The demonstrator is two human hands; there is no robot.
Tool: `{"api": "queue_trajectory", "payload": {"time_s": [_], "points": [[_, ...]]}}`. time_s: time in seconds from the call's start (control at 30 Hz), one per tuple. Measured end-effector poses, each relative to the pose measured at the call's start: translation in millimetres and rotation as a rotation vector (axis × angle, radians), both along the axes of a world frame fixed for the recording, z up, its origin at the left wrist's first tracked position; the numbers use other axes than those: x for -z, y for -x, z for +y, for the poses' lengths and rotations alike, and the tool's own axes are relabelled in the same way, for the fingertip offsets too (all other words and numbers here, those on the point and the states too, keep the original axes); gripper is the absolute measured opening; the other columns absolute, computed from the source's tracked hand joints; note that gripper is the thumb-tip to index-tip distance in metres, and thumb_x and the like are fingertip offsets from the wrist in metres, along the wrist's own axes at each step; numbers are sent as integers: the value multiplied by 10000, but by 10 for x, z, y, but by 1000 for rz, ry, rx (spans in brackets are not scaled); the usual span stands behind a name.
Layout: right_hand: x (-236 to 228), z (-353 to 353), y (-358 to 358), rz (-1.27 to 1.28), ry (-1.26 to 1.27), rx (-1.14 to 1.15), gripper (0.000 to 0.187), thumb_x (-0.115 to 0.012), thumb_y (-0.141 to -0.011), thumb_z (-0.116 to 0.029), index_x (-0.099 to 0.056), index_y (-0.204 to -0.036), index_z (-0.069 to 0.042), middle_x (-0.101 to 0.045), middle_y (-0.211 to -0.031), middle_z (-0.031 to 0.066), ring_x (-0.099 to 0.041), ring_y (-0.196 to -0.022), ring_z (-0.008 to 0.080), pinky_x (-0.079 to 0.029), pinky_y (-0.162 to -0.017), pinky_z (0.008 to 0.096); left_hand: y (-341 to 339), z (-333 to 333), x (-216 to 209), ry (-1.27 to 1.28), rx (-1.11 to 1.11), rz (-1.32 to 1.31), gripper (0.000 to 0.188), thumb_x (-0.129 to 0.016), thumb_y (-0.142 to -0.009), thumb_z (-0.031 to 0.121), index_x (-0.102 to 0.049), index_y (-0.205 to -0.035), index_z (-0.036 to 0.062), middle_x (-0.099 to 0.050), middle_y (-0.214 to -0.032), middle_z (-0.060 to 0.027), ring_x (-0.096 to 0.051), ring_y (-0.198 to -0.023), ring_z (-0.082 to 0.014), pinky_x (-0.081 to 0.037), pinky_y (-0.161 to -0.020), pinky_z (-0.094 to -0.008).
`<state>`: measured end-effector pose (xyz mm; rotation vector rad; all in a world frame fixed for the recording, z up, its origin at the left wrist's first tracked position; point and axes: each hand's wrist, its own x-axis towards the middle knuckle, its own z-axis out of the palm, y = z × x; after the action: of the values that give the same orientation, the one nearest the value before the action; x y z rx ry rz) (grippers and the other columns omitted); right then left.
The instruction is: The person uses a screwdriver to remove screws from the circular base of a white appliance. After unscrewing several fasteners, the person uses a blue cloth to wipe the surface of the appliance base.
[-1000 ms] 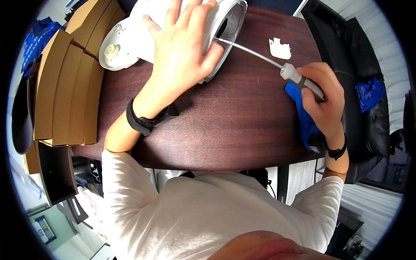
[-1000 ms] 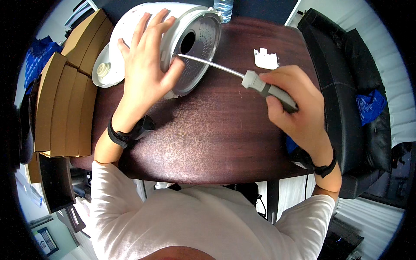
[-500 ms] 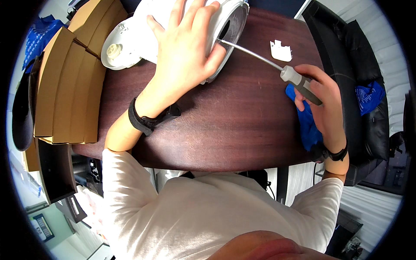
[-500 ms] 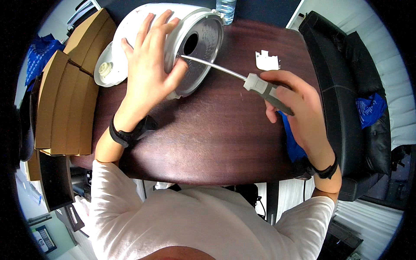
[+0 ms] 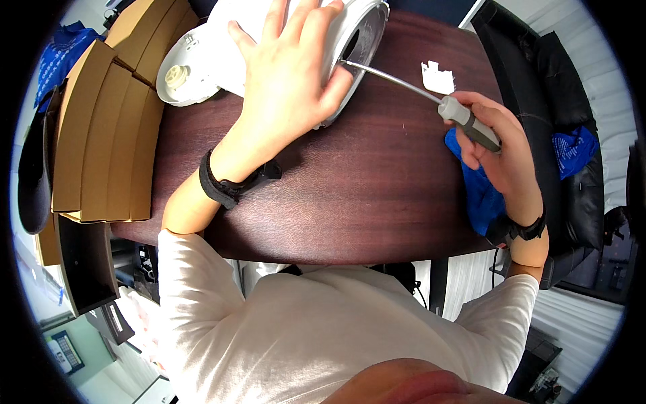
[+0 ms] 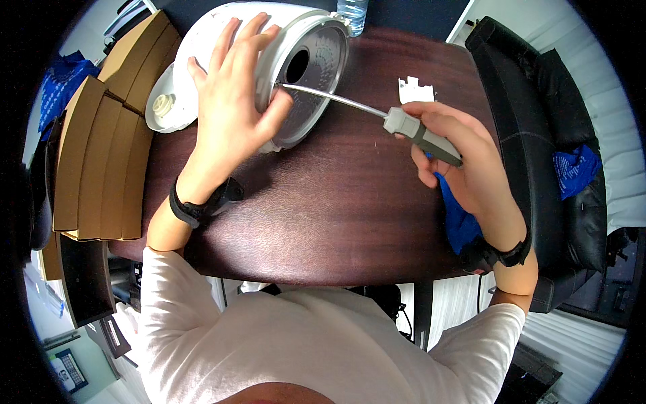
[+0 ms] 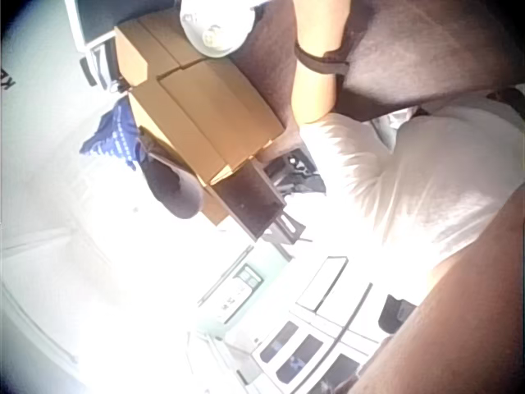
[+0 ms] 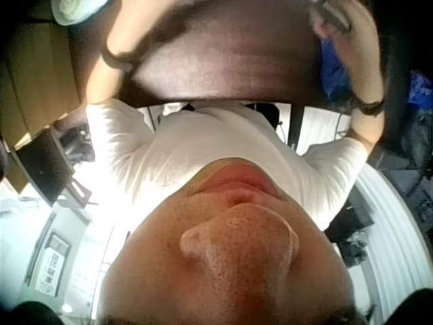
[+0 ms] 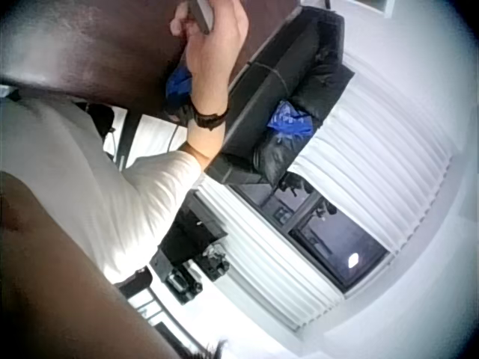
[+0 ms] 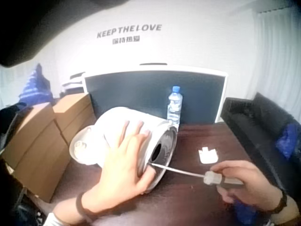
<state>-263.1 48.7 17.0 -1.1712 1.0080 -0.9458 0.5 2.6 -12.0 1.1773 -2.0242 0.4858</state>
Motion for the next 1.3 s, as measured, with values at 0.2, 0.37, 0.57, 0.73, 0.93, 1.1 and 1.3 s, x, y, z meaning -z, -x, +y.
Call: {"api": "queue_trajectory", "payload": {"time_s": [0.2, 0.37, 0.57, 0.73, 0.93, 1.1, 1.3], "points": [[-121, -18, 151, 48, -44, -144, 309, -514, -941, -215, -584, -1122, 26, -618, -763, 69, -462, -508, 44, -364, -446, 189, 18, 19, 10, 3, -2, 12, 622, -613, -684, 195, -456, -1283, 139, -425, -1402, -55, -288, -1364, -339, -186, -939, -759], [62, 48, 52, 637, 818, 39, 231, -569, -913, -167, -625, -1086, -25, -632, -771, 41, -472, -528, 40, -350, -459, 175, 25, -4, 12, 13, -4, 6, 622, -612, -683, 196, -456, -1282, 135, -422, -1405, -57, -288, -1365, -336, -184, -941, -758], [-81, 108, 61, 143, 37, -41, 288, -520, -946, -199, -572, -1153, -5, -588, -774, 50, -339, -445, 12, -263, -392, 165, 12, -2, 5, 5, -5, 6, 624, -614, -682, 200, -456, -1282, 135, -425, -1402, -61, -289, -1364, -335, -183, -942, -758], [77, 12, 211, -255, -313, -204, 356, -451, -979, -263, -529, -1193, 10, -551, -794, 45, -282, -428, 2, -201, -357, 166, 21, 4, -3, 0, 6, 3, 621, -615, -685, 201, -457, -1281, 134, -426, -1402, -61, -289, -1364, -334, -188, -944, -757], [19, 151, 39, -58, -152, -39, 350, -448, -984, -253, -535, -1179, 24, -558, -813, 52, -261, -426, 4, -198, -365, 168, 21, -6, 17, 9, -13, -8, 629, -621, -682, 201, -454, -1284, 132, -426, -1400, -60, -289, -1364, -329, -194, -944, -754], [4, 110, 46, 109, 26, -39, 321, -458, -982, -235, -552, -1166, 10, -563, -789, 42, -278, -434, 8, -197, -374, 171, 26, 1, 29, 28, -5, 0, 625, -622, -686, 204, -453, -1283, 127, -423, -1400, -65, -291, -1361, -333, -195, -935, -757], [-1, 98, 16, 472, 457, 12, 236, -567, -921, -178, -597, -1104, -32, -603, -792, 46, -499, -535, 72, -369, -460, 202, 25, -19, 45, 20, -23, 2, 629, -622, -689, 206, -450, -1289, 127, -422, -1399, -77, -280, -1363, -342, -194, -923, -763]]}}
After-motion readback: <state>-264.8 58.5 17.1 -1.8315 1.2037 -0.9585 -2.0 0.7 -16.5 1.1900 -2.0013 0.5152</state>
